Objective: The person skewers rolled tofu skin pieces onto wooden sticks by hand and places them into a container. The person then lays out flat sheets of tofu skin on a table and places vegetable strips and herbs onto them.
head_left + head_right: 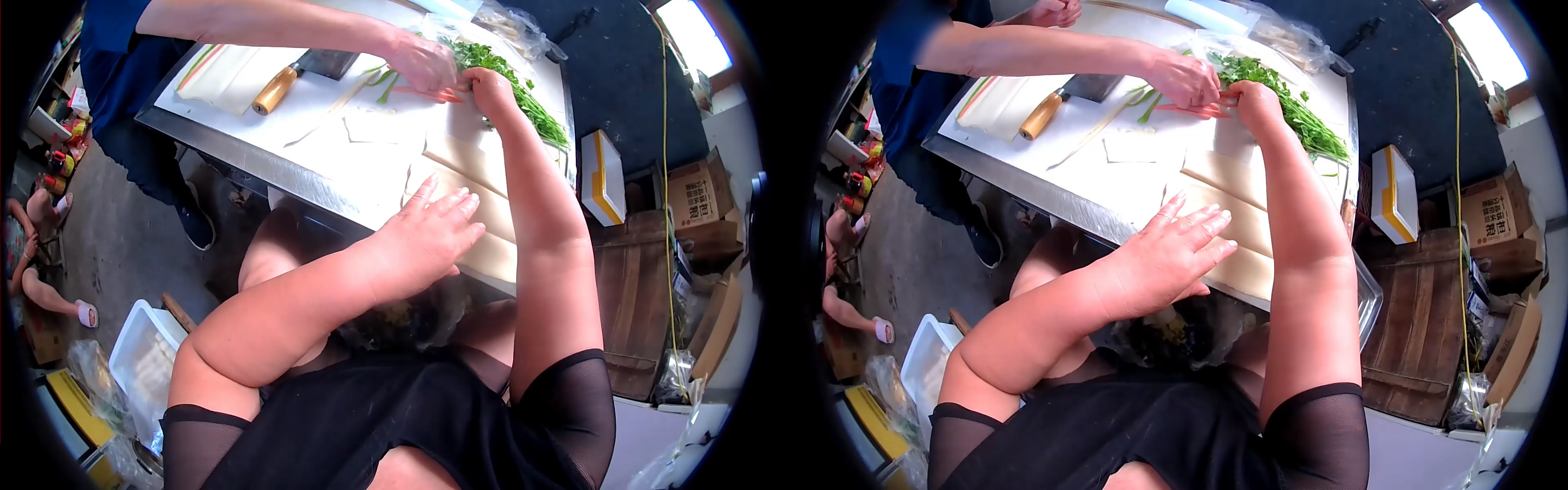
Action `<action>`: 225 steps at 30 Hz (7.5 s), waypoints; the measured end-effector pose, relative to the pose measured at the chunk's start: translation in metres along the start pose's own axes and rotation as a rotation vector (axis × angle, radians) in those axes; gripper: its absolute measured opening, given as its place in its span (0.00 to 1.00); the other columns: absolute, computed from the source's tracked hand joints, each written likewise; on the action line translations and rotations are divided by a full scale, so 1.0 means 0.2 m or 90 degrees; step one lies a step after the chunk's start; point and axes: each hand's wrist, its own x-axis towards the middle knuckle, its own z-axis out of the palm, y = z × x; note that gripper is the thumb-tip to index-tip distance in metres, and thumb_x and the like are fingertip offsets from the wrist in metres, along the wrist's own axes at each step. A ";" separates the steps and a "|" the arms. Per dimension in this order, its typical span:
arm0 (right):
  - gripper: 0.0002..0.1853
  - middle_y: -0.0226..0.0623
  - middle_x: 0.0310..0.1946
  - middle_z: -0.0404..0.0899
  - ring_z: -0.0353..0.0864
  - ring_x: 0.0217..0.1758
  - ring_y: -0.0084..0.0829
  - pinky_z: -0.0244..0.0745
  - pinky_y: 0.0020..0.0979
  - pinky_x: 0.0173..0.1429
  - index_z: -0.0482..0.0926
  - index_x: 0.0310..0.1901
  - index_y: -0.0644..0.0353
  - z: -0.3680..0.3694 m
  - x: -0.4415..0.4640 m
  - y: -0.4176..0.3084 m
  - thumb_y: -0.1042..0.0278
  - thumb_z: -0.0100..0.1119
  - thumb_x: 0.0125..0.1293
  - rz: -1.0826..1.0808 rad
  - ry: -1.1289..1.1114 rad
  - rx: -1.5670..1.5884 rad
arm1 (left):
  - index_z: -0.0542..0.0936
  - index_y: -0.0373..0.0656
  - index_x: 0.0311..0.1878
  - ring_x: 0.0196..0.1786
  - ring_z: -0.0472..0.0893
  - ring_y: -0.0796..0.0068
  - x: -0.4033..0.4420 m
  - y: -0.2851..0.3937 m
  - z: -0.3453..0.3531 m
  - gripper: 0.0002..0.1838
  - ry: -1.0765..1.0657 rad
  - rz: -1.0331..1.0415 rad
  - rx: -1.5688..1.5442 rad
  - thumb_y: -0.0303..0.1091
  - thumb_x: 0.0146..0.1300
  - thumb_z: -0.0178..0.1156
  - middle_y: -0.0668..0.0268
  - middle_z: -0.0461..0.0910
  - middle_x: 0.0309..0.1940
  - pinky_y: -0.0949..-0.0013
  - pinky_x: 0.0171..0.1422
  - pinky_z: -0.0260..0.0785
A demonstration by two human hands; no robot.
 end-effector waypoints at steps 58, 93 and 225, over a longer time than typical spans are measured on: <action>0.16 0.44 0.34 0.85 0.83 0.40 0.46 0.77 0.40 0.46 0.87 0.35 0.56 -0.10 -0.13 -0.15 0.53 0.59 0.54 -0.145 -0.169 -0.320 | 0.77 0.43 0.58 0.71 0.67 0.60 0.04 0.11 0.10 0.27 -0.068 0.086 -0.001 0.41 0.55 0.68 0.57 0.73 0.62 0.44 0.79 0.47; 0.10 0.38 0.34 0.80 0.78 0.45 0.40 0.73 0.39 0.53 0.86 0.39 0.55 -0.09 -0.12 0.09 0.62 0.64 0.59 -0.365 -0.059 -0.173 | 0.76 0.43 0.60 0.73 0.65 0.60 0.06 0.11 0.08 0.27 -0.070 0.070 -0.033 0.39 0.58 0.67 0.55 0.72 0.64 0.45 0.78 0.47; 0.09 0.44 0.37 0.81 0.80 0.41 0.44 0.75 0.36 0.47 0.83 0.45 0.62 -0.42 -1.39 0.24 0.71 0.62 0.65 -0.089 0.192 0.022 | 0.84 0.46 0.40 0.46 0.79 0.62 0.26 0.08 0.14 0.08 0.163 0.012 -0.001 0.33 0.57 0.66 0.67 0.80 0.38 0.60 0.54 0.69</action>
